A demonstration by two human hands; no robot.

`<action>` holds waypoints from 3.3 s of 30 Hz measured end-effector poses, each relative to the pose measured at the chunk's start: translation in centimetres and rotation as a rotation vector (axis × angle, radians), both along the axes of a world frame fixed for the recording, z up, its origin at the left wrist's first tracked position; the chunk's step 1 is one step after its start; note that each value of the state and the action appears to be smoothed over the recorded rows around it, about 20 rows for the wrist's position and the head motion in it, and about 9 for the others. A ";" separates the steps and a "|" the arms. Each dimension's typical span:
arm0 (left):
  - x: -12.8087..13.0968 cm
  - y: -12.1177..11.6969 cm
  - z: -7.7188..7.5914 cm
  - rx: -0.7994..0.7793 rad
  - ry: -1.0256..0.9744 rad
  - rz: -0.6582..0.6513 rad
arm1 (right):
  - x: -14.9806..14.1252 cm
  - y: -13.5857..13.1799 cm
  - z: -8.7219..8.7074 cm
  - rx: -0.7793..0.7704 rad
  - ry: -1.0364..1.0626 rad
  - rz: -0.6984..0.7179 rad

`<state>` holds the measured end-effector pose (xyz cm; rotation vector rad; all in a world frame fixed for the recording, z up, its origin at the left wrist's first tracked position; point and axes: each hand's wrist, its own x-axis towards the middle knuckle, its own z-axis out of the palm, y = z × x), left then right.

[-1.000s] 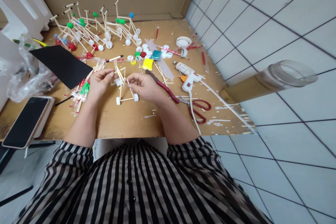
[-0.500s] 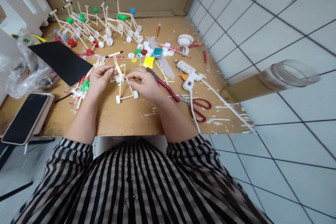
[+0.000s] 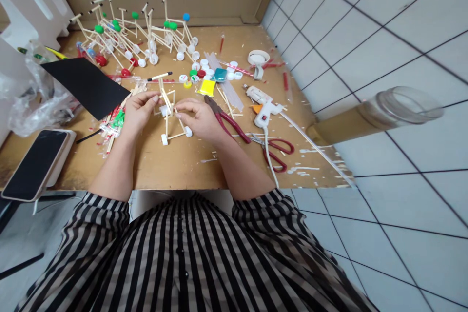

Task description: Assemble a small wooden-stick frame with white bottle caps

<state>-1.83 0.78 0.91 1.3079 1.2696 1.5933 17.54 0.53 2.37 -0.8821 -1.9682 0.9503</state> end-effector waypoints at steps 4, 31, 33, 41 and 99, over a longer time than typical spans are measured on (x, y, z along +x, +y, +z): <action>0.0 0.0 0.0 0.003 -0.002 0.010 | 0.0 0.0 0.0 -0.001 -0.003 0.002; 0.1 -0.1 0.0 0.040 0.005 0.001 | -1.1 -0.4 -0.4 -0.058 0.030 -0.065; 0.1 0.0 -0.1 0.044 0.000 0.001 | -1.1 -0.5 -0.3 -0.072 0.040 -0.065; -0.1 -0.1 -0.5 0.030 0.007 0.103 | -1.1 -0.5 -0.2 -0.076 0.054 -0.060; 3.7 -4.1 0.0 0.181 0.094 0.088 | -1.5 -0.5 -1.4 0.126 -0.081 -0.139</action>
